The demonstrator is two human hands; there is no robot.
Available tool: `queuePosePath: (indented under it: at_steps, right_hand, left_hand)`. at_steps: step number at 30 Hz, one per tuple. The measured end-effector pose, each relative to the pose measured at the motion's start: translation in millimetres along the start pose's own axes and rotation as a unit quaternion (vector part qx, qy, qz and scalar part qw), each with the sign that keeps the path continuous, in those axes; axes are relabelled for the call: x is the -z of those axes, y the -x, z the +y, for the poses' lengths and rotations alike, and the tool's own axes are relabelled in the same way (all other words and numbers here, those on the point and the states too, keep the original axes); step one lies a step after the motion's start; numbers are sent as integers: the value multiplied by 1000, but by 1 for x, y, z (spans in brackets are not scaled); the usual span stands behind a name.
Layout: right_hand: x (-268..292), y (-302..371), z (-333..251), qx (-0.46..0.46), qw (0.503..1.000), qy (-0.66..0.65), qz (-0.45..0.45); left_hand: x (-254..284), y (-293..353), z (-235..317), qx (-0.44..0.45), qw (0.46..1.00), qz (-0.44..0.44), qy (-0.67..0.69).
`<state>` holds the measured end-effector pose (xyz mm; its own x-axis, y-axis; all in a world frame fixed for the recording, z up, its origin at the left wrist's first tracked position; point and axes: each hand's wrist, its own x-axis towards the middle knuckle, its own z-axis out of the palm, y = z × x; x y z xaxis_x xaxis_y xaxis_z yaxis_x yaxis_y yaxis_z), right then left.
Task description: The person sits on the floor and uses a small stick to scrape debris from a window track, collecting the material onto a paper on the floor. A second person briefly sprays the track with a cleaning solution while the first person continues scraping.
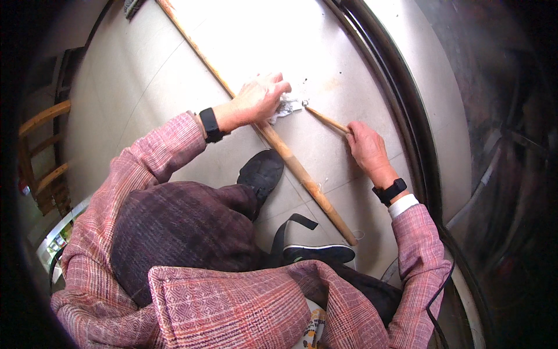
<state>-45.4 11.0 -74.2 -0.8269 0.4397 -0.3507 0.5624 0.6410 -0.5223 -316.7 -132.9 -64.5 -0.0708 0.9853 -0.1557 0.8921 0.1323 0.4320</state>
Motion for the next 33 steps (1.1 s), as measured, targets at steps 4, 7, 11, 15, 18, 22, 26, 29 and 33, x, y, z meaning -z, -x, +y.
queuePosePath:
  at_steps: [4, 7, 11, 15, 18, 22, 26, 29, 33]
  right_hand:
    - [3, -17, 2, 15, 999, 13, 25]
    - [6, -29, 2, 16, 999, 17, 37]
    - [11, -40, 0, 0, 999, 16, 40]
    - [13, -41, 1, 6, 999, -6, 51]
    - [8, -38, 0, 19, 998, -12, 53]
    - [3, -42, -5, 27, 998, -10, 50]
    - [6, -47, -2, 9, 997, -2, 73]
    - [10, -49, 1, -2, 997, 4, 79]
    - [14, -49, 3, 7, 996, -8, 87]
  left_hand:
    - [-2, -25, -16, -33, 998, 39, -30]
    - [-2, -36, -21, -34, 998, 36, -34]
    - [-1, -41, -21, -15, 999, 20, -21]
    - [-2, -42, -27, -1, 1000, 15, 4]
    - [-5, -42, -28, -1, 1000, 29, 0]
    - [-3, -41, -23, -4, 1000, 9, 10]
    - [-2, -44, -21, -18, 1000, 16, 15]
    - [-3, -46, -20, -1, 999, 8, 33]
    - [-8, -48, -24, 15, 998, 8, 56]
